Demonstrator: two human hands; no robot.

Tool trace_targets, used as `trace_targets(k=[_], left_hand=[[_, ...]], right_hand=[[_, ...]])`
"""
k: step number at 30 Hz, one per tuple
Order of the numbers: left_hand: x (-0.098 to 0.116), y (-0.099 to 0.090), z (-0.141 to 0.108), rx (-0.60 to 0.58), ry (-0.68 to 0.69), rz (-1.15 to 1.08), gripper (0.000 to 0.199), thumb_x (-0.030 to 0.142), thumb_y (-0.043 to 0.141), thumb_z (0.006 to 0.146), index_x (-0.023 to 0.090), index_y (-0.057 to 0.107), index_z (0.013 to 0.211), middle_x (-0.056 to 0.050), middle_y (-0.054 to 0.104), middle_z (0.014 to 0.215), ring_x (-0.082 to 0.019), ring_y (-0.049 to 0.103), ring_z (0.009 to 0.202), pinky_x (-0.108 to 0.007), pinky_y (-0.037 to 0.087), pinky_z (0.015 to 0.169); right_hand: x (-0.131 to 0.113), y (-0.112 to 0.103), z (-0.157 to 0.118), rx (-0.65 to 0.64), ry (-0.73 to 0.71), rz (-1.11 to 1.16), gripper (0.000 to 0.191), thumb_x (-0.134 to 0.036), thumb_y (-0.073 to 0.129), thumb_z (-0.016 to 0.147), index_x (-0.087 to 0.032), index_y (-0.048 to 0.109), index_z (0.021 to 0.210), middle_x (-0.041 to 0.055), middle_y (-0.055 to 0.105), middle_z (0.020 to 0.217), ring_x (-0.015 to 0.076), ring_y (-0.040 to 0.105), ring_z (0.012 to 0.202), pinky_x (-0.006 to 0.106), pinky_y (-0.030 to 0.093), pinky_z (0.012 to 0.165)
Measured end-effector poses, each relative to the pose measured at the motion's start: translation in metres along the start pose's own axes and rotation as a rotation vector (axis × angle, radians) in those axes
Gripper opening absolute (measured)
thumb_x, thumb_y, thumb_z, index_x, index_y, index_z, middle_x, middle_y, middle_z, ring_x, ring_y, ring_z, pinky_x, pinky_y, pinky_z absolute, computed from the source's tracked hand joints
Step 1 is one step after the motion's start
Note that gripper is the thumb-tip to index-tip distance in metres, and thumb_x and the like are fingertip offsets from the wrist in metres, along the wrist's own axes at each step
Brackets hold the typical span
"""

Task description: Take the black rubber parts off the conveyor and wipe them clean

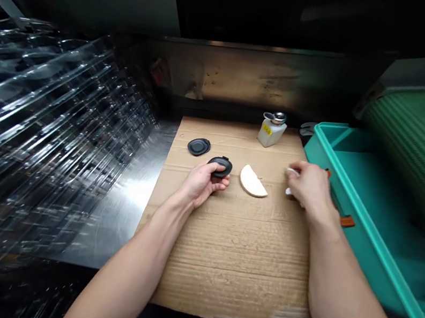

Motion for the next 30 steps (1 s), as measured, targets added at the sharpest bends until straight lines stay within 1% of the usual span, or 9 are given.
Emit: trace_targets(k=[4,9,11,14,19,22,25,28,30], left_hand=[[0.0,0.01,-0.002,-0.124,0.021,-0.016,0.018,0.024,0.062,0.084,0.011,0.063,0.097,-0.009,0.069,0.084,-0.017,0.068,0.071,-0.024,0.055,0.056],[-0.004,0.016,0.001,-0.201,0.034,-0.026,0.022,0.027,0.061,0.087,0.009,0.065,0.098,-0.018,0.069,0.109,-0.02,0.069,0.088,-0.028,0.056,0.075],[-0.004,0.016,0.002,-0.229,0.051,-0.032,0.024,0.03,0.061,0.087,0.008,0.066,0.096,-0.019,0.069,0.108,-0.02,0.069,0.088,-0.028,0.056,0.074],[-0.006,0.014,0.002,-0.242,0.053,-0.036,0.026,0.032,0.061,0.087,0.008,0.065,0.095,-0.019,0.07,0.104,-0.019,0.069,0.084,-0.027,0.055,0.072],[-0.011,0.011,0.004,-0.205,-0.001,-0.061,0.024,0.029,0.063,0.086,0.011,0.06,0.102,-0.02,0.07,0.106,-0.022,0.071,0.086,-0.031,0.055,0.075],[-0.007,0.01,0.004,-0.185,0.004,-0.134,0.021,0.02,0.062,0.084,0.013,0.057,0.103,-0.019,0.069,0.109,-0.021,0.071,0.083,-0.027,0.053,0.068],[-0.003,0.011,0.003,-0.233,-0.012,-0.241,0.032,0.026,0.058,0.086,0.016,0.052,0.116,-0.017,0.069,0.107,-0.019,0.07,0.071,-0.024,0.046,0.053],[-0.004,0.014,0.002,-0.287,-0.049,-0.306,0.041,0.045,0.046,0.091,0.015,0.052,0.119,-0.016,0.07,0.101,-0.018,0.066,0.062,-0.024,0.042,0.048],[-0.007,0.013,0.004,-0.267,-0.048,-0.299,0.042,0.047,0.042,0.093,0.012,0.056,0.112,-0.015,0.069,0.092,-0.017,0.064,0.06,-0.024,0.041,0.047]], right_hand=[[-0.03,-0.011,0.008,0.064,-0.141,0.36,0.03,-0.04,0.056,0.086,-0.019,0.069,0.103,0.0061,0.071,0.085,0.0185,0.065,0.072,0.03,0.049,0.069],[-0.073,-0.059,0.067,0.28,-0.255,0.233,0.024,-0.033,0.058,0.084,-0.018,0.074,0.093,0.006,0.071,0.082,0.0184,0.065,0.075,0.03,0.047,0.074],[-0.088,-0.064,0.096,0.233,-0.272,0.17,0.022,-0.028,0.058,0.082,-0.016,0.075,0.09,0.0065,0.07,0.077,0.0177,0.064,0.072,0.028,0.047,0.072],[-0.103,-0.051,0.124,0.069,-0.262,0.051,0.018,-0.019,0.06,0.076,-0.016,0.076,0.084,0.0062,0.068,0.071,0.0153,0.062,0.064,0.025,0.044,0.063],[-0.108,-0.04,0.138,-0.137,-0.28,-0.071,0.015,-0.015,0.061,0.074,-0.016,0.076,0.077,0.0031,0.064,0.059,0.0115,0.053,0.048,0.025,0.04,0.053],[-0.11,-0.055,0.131,-0.13,-0.338,0.013,0.016,-0.022,0.063,0.077,-0.015,0.076,0.082,0.0025,0.065,0.061,0.0123,0.054,0.05,0.025,0.041,0.054],[-0.117,-0.063,0.096,-0.066,-0.418,0.22,0.025,-0.036,0.062,0.081,-0.017,0.074,0.093,0.0041,0.07,0.078,0.0154,0.061,0.066,0.026,0.046,0.061],[-0.127,-0.041,0.04,-0.149,-0.476,0.419,0.032,-0.044,0.058,0.086,-0.019,0.07,0.102,0.0044,0.071,0.088,0.0166,0.063,0.077,0.027,0.049,0.07],[-0.133,-0.019,0.005,-0.202,-0.473,0.472,0.034,-0.046,0.054,0.089,-0.019,0.067,0.106,0.0053,0.07,0.092,0.0176,0.063,0.081,0.029,0.05,0.072]])
Point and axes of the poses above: each hand's wrist, its own z-axis towards the middle knuckle, its own y-axis out of the palm, x = y × z, the point moved 5 cm from there along z, towards the middle knuckle
